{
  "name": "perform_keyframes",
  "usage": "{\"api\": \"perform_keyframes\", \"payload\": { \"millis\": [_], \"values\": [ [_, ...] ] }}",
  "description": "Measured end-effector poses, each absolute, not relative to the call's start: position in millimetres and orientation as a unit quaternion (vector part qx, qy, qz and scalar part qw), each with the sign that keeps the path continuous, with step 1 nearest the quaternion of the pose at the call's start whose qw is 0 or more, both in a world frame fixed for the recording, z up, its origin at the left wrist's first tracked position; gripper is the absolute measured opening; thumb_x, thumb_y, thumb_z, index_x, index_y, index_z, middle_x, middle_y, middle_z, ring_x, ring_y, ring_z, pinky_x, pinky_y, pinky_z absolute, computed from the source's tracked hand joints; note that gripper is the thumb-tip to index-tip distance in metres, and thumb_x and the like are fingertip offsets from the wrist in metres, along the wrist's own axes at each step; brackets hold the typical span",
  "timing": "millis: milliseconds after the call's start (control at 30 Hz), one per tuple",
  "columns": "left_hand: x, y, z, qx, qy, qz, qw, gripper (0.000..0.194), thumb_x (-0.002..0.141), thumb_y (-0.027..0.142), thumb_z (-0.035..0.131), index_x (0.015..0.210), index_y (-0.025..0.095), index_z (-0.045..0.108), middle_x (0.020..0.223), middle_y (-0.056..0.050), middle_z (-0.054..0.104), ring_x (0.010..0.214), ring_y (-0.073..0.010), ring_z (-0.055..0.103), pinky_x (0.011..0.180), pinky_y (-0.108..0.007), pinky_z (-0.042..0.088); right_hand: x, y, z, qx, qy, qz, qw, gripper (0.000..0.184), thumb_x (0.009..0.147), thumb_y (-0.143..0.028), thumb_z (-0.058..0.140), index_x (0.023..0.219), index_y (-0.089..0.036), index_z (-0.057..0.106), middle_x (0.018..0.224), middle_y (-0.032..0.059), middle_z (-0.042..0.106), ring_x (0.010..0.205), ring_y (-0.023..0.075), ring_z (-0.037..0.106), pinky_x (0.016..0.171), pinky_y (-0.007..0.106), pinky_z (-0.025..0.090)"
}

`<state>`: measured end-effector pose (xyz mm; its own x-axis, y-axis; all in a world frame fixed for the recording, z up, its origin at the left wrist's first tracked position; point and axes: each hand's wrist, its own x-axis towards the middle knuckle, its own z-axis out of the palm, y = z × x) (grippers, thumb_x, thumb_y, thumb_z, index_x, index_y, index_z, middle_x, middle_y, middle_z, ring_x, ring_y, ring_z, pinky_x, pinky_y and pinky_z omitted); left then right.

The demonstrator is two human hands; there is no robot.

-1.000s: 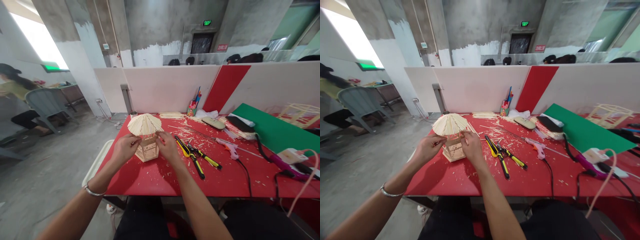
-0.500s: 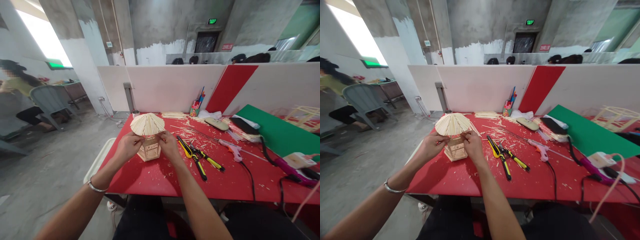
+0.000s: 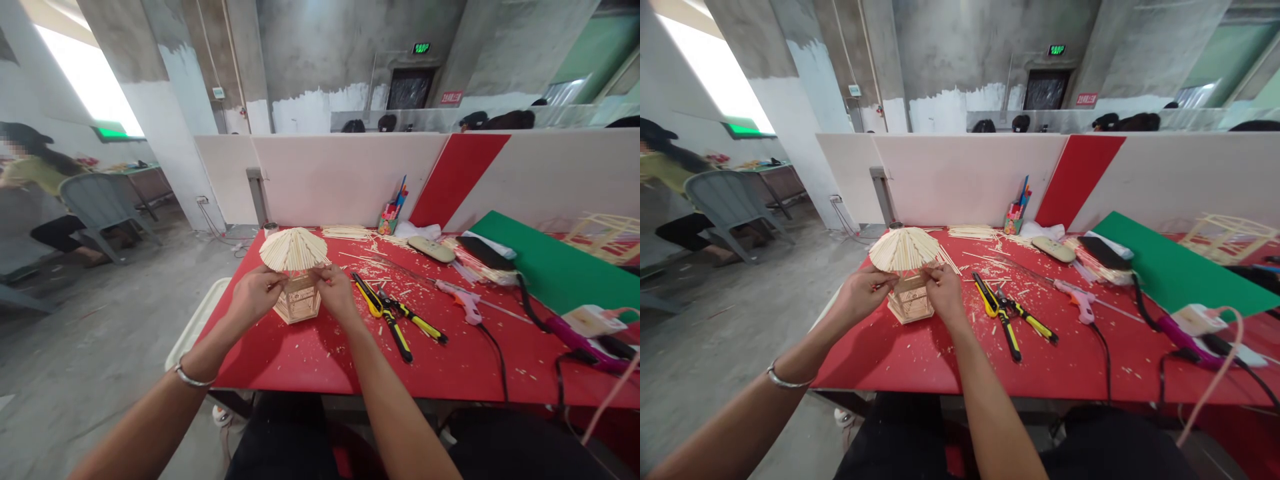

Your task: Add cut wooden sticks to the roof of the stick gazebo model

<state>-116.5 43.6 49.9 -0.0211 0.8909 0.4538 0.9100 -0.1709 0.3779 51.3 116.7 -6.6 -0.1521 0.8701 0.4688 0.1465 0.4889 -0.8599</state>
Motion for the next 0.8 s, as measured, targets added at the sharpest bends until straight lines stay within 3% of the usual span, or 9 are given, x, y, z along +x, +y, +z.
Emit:
{"api": "perform_keyframes", "payload": {
  "millis": [433,800],
  "values": [
    [-118.1,43.3,50.0,-0.702,-0.652,-0.288,0.015,0.027,0.08,0.023,0.052,0.09,0.022,0.077,0.094,-0.006,0.074,0.083,-0.0207,0.067,0.071,-0.029,0.051,53.4,117.2,-8.7,-0.365,-0.66,0.384,0.533,0.023,0.077,-0.035,0.057,0.085,-0.024,0.075,0.089,0.004,0.065,0.09,0.0197,0.059,0.083,0.032,0.047],
    [-119.3,42.5,48.0,-0.709,-0.636,-0.304,0.01,0.026,0.081,0.024,0.052,0.09,0.022,0.076,0.095,-0.006,0.074,0.083,-0.0204,0.067,0.071,-0.029,0.051,54.7,118.8,-9.3,-0.351,-0.663,0.391,0.533,0.023,0.076,-0.034,0.057,0.085,-0.023,0.075,0.087,0.0043,0.065,0.087,0.0192,0.059,0.081,0.033,0.047]
  ]
}}
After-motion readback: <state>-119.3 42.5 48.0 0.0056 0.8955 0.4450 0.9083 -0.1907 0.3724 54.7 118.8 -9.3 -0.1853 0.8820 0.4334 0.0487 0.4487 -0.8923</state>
